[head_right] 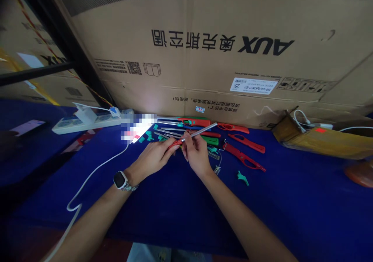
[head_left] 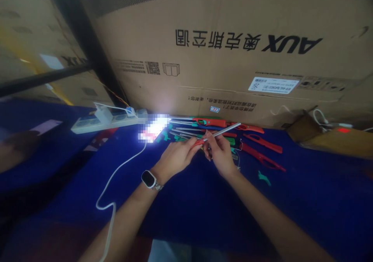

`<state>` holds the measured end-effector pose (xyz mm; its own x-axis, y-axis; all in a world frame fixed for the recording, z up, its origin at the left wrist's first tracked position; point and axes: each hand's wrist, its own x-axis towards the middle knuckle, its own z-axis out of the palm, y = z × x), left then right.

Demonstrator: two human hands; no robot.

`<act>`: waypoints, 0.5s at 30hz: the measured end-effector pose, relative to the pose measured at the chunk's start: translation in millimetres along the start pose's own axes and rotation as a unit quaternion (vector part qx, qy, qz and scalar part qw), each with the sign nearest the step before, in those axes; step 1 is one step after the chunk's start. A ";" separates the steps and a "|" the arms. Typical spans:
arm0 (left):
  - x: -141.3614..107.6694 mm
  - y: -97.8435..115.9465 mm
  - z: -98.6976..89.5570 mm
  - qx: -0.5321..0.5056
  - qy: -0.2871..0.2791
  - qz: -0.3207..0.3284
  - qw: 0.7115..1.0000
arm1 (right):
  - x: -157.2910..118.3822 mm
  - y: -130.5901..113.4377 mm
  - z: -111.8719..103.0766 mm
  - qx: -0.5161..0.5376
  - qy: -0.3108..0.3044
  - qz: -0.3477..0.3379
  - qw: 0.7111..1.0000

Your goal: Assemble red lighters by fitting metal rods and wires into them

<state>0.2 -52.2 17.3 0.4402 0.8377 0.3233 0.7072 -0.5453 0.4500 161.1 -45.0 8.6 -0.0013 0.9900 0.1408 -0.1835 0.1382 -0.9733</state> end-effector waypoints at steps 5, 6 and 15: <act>-8.4 -7.4 -5.1 -0.106 -0.001 -0.007 0.994 | -0.6 -0.7 3.7 -0.011 -0.050 0.014 0.999; -10.9 -9.0 -6.9 -0.109 0.001 -0.015 0.994 | -0.2 -1.8 4.5 -0.014 -0.064 0.019 0.998; -21.3 -27.1 -16.0 -0.195 0.023 -0.030 0.980 | 2.2 2.2 12.5 -0.123 -0.148 -0.020 0.981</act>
<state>-37.2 -55.9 11.5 0.3722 0.8712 0.3200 0.4613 -0.4728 0.7508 148.4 -42.9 9.0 -0.2907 0.9374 0.1917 0.0525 0.2156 -0.9751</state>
